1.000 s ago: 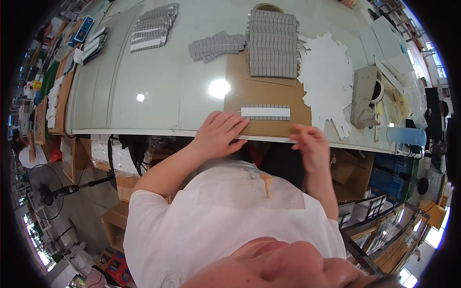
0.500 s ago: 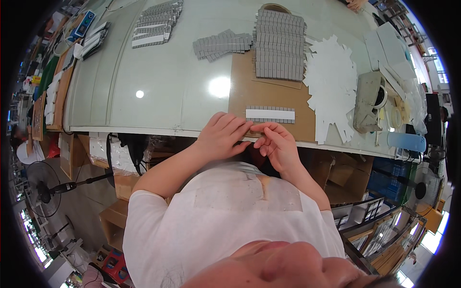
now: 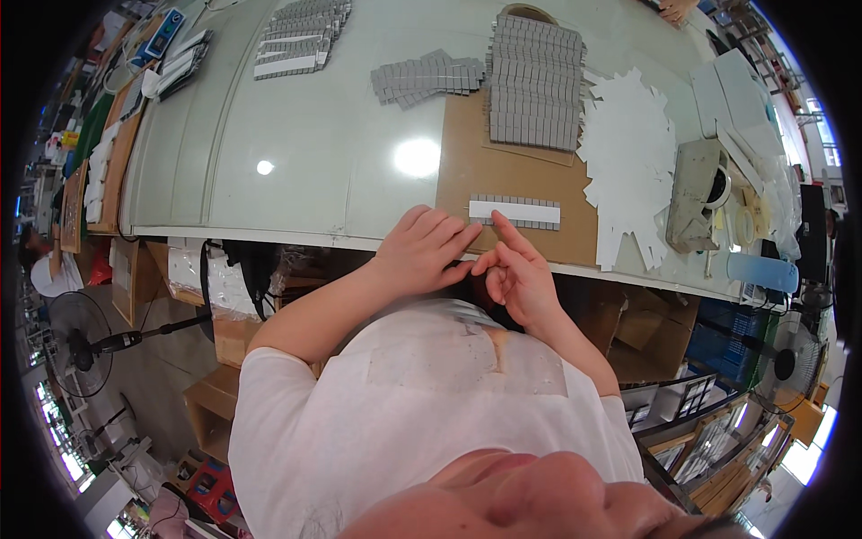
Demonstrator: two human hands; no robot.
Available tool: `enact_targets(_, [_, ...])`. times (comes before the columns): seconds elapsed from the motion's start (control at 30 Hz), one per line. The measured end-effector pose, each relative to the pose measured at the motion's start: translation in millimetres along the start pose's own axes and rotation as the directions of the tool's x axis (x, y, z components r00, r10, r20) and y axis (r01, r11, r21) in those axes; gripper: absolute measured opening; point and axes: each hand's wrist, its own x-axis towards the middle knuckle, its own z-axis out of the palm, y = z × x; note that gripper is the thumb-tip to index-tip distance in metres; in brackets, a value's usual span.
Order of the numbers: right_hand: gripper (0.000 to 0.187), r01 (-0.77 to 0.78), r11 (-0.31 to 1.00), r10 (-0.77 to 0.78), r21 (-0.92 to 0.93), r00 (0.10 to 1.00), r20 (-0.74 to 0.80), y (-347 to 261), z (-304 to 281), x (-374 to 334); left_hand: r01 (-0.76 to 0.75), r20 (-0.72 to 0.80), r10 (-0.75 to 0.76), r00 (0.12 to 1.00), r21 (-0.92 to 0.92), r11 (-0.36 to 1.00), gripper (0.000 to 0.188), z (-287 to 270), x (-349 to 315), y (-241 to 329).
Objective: Assembling small grey rectangular components onto white adhesive strips on a workbench in a factory.
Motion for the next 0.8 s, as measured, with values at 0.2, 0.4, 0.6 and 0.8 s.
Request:
enact_targets(0.2, [0.052,-0.034,0.999,0.034,-0.024,0.999,0.001,6.6,1.3,5.0,0.005,-0.01,-0.005,1.0,-0.001,1.0,0.049,1.2,-2.4,1.3])
enact_targets(0.4, [0.055,-0.019,0.997,0.022,-0.081,0.999,0.04,16.0,-9.0,4.2,-0.003,0.013,0.003,1.0,-0.021,1.0,0.047,-2.0,1.4,1.3])
enact_targets(0.6, [0.056,-0.031,0.987,0.029,-0.158,0.999,-0.015,17.0,-4.1,1.1,-0.011,0.034,0.012,0.999,-0.025,1.0,0.047,-4.1,3.1,0.1])
enact_targets(0.8, [0.05,0.413,0.263,-0.579,-0.872,0.79,0.2,11.5,0.2,-4.6,-0.001,0.07,0.003,0.998,-0.024,1.0,0.051,-7.2,4.1,0.9])
